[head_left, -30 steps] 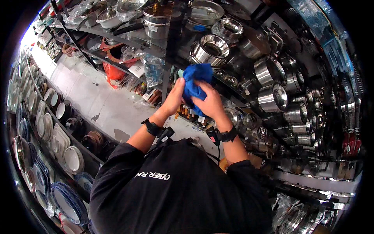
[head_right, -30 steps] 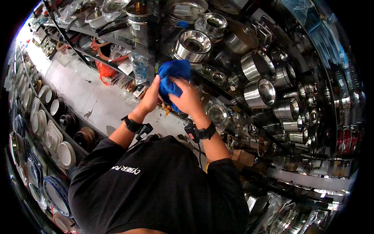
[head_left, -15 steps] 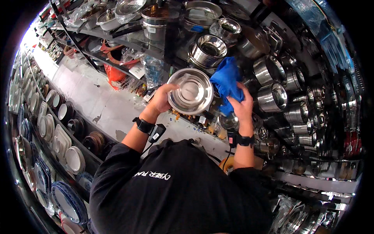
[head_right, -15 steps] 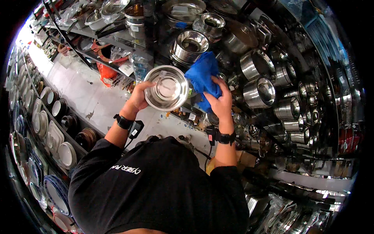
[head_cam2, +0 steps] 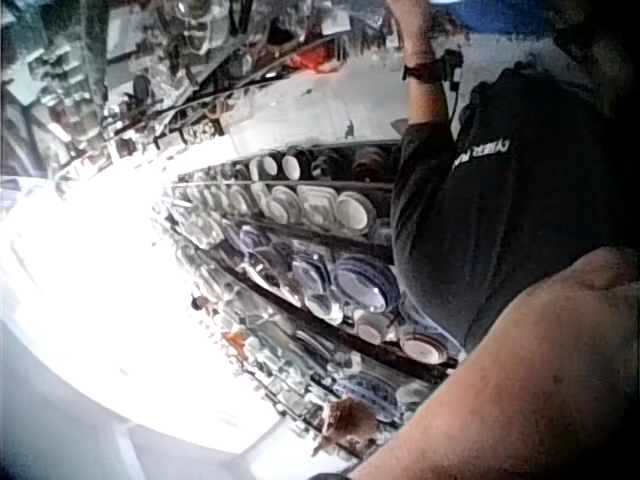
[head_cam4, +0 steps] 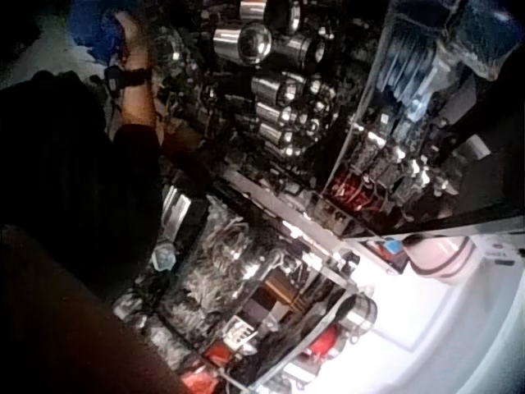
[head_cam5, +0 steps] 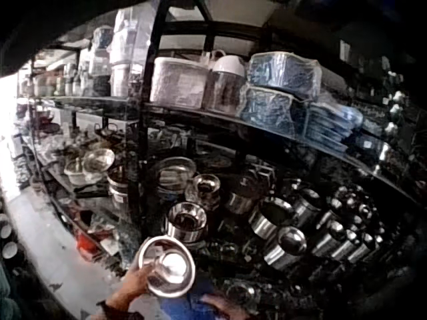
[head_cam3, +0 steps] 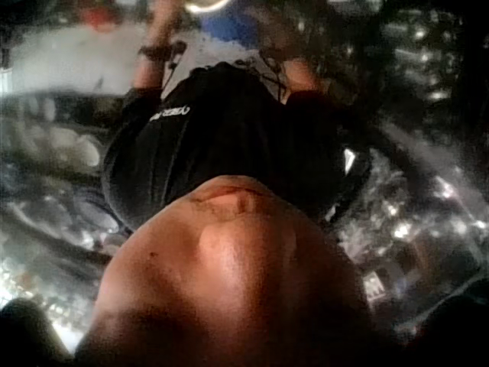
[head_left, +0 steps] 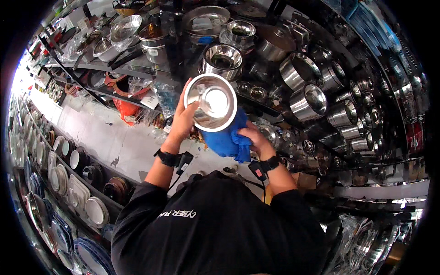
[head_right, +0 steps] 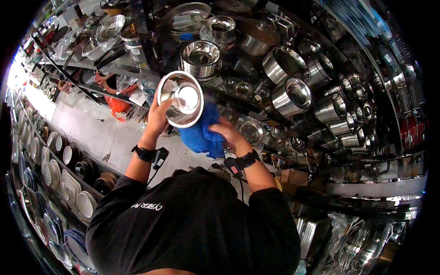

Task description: The person uses a rotating polishing wheel to buff the exterior of small metal bowls. They hold each bowl against the spinning wheel with a blue cloth, then remove it to wipe and inspect the surface before repeating the process on another bowl.

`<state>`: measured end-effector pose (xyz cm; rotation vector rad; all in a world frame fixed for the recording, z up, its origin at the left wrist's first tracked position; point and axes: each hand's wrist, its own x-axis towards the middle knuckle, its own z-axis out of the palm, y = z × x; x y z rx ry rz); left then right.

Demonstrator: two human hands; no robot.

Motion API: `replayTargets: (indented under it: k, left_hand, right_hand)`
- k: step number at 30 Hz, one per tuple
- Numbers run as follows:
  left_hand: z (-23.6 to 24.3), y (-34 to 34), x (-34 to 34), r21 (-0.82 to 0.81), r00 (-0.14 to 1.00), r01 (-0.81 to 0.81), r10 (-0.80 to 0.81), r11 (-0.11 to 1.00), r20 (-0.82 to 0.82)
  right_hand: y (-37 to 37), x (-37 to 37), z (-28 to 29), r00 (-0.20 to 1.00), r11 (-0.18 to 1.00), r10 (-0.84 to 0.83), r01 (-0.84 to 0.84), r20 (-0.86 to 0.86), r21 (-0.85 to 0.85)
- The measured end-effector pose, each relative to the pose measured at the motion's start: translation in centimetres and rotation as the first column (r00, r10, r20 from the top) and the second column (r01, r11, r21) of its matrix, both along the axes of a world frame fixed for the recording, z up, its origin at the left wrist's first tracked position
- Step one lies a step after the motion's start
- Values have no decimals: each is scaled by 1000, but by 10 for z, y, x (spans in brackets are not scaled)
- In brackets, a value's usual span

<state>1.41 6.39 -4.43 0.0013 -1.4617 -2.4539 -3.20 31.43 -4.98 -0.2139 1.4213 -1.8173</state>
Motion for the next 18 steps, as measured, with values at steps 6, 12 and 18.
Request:
replayTargets:
  k: [6, 12, 18]
  left_hand:
    - [-2, 8, 12, -10, 947, 322, -322, 947, -8]
    - [40, 47, 17, -152, 982, 166, -178, 974, -69]
    - [24, 16, 4, -115, 998, 56, -58, 992, -13]
  right_hand:
    - [14, -17, 21, 932, 907, -348, 309, -96, -286]
    - [-22, 5, 32, 979, 941, -200, 202, 38, -272]
    - [15, -6, -37, 992, 992, -121, 123, 41, -30]
